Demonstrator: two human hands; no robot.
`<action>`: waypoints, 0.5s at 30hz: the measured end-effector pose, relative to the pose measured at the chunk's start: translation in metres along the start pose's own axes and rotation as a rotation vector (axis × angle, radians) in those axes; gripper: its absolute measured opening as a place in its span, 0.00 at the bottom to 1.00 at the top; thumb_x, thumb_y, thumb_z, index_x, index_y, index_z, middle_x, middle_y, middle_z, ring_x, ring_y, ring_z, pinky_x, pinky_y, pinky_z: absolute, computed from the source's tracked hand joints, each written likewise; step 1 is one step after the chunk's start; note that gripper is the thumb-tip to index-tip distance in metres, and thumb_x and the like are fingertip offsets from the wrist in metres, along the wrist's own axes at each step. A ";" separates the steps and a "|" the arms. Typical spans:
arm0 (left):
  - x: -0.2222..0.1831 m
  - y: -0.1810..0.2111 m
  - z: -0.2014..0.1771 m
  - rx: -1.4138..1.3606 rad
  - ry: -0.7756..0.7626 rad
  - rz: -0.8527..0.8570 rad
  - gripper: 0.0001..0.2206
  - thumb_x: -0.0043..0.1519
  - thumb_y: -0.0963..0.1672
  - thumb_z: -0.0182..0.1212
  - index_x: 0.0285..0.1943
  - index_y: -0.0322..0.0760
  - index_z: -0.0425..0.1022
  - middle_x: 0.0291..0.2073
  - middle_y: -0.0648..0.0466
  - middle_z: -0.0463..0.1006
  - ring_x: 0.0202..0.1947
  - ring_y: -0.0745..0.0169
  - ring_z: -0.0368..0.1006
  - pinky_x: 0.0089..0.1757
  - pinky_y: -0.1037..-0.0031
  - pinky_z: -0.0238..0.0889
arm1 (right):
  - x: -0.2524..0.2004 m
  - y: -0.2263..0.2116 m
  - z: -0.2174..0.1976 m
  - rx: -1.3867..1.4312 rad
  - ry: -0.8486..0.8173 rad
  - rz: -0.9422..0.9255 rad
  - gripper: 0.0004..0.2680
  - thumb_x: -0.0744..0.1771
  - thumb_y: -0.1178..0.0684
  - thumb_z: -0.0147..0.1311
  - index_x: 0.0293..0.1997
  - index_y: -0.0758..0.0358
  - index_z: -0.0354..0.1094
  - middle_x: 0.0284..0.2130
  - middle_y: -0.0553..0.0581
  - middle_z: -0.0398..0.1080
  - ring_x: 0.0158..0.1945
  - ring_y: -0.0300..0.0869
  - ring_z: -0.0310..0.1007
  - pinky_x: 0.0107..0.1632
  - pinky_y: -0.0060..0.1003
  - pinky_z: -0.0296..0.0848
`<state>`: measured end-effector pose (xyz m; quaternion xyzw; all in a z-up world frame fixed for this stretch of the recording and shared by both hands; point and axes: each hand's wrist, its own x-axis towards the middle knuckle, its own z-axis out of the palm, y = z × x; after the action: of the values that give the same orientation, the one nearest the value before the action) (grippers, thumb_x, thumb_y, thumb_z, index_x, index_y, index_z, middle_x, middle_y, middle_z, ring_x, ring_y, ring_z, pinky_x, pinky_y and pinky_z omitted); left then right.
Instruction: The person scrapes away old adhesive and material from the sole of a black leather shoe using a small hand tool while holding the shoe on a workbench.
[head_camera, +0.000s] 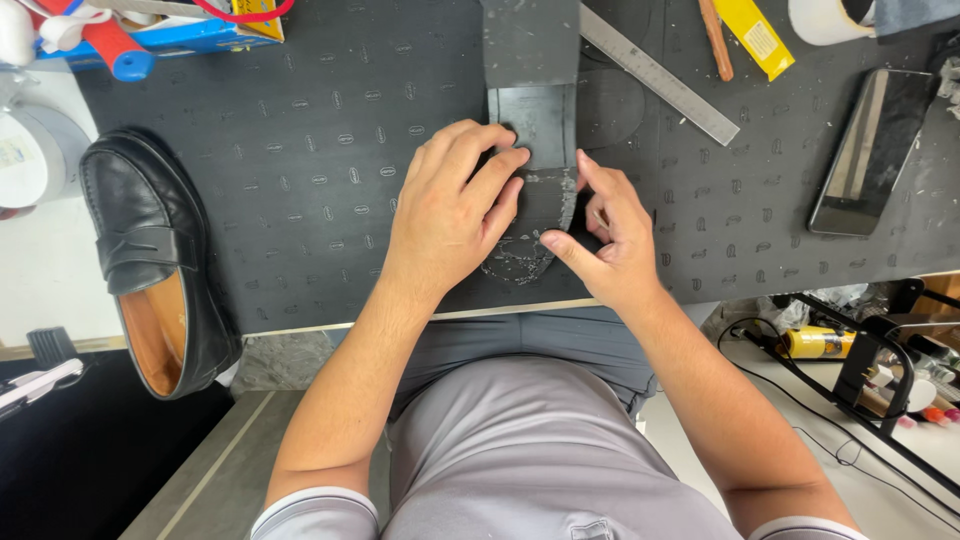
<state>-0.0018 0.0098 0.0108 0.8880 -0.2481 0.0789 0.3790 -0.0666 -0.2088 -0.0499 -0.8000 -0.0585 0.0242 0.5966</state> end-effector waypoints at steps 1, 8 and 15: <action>0.000 -0.001 -0.003 0.011 0.004 -0.003 0.11 0.62 0.40 0.69 0.52 0.35 0.78 0.52 0.54 0.74 0.56 0.52 0.72 0.53 0.62 0.67 | 0.001 0.000 0.003 -0.027 -0.014 -0.003 0.32 0.64 0.56 0.70 0.76 0.61 0.53 0.47 0.53 0.66 0.32 0.32 0.54 0.35 0.25 0.59; 0.004 -0.012 -0.019 0.023 -0.041 0.023 0.07 0.61 0.38 0.69 0.46 0.36 0.77 0.45 0.58 0.75 0.46 0.62 0.74 0.44 0.71 0.72 | 0.004 -0.003 0.014 -0.065 -0.077 0.009 0.35 0.64 0.56 0.69 0.78 0.59 0.47 0.26 0.47 0.62 0.25 0.32 0.54 0.32 0.27 0.55; 0.019 -0.023 -0.031 0.142 -0.163 0.175 0.07 0.53 0.40 0.67 0.37 0.35 0.75 0.38 0.55 0.71 0.41 0.59 0.71 0.39 0.69 0.70 | 0.008 -0.009 0.019 -0.102 -0.101 -0.015 0.36 0.63 0.55 0.70 0.79 0.59 0.47 0.25 0.46 0.55 0.26 0.33 0.52 0.33 0.28 0.53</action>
<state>0.0283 0.0386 0.0242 0.8911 -0.3483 0.0565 0.2854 -0.0609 -0.1876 -0.0469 -0.8266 -0.0955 0.0570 0.5517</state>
